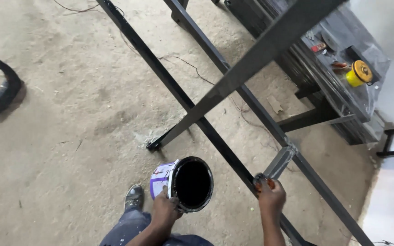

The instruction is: Painting a metal frame structure using a foam applicator and black paint from a bucket.

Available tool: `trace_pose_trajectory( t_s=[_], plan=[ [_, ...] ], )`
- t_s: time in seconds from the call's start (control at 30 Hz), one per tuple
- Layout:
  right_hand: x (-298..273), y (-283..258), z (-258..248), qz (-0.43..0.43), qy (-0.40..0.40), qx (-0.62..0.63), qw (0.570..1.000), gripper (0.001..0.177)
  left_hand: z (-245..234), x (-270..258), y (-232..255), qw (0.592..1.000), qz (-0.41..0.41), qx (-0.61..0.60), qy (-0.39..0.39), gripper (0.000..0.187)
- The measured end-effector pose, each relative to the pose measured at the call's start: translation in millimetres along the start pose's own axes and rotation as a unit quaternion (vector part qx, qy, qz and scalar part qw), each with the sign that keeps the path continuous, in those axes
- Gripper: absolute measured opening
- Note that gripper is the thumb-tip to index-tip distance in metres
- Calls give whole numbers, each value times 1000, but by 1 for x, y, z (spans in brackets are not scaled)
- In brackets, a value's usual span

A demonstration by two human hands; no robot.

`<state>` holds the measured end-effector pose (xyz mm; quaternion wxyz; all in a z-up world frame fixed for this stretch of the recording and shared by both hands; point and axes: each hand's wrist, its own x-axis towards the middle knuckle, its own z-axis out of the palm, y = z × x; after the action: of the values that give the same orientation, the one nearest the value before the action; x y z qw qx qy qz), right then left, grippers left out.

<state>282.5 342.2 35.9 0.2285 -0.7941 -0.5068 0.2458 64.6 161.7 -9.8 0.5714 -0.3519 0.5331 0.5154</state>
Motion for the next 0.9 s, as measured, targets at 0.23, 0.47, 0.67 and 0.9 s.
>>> trace_pose_trajectory(
  t_s=[0.23, 0.47, 0.67, 0.9],
  plan=[
    [-24, -139, 109, -121, -134, 49, 982, 15, -9, -5, 51, 984, 80, 147, -60, 42],
    [-31, -184, 135, -197, -177, 12, 964, 25, 5, -19, 82, 963, 94, 244, -59, 46],
    [-22, -115, 83, -174, -112, -107, 973, 10, 20, 10, 60, 972, 85, 206, -79, 31],
    [57, 141, -55, -94, 84, -229, 965, 17, 45, 30, 13, 942, 147, 299, -40, 15]
  ],
)
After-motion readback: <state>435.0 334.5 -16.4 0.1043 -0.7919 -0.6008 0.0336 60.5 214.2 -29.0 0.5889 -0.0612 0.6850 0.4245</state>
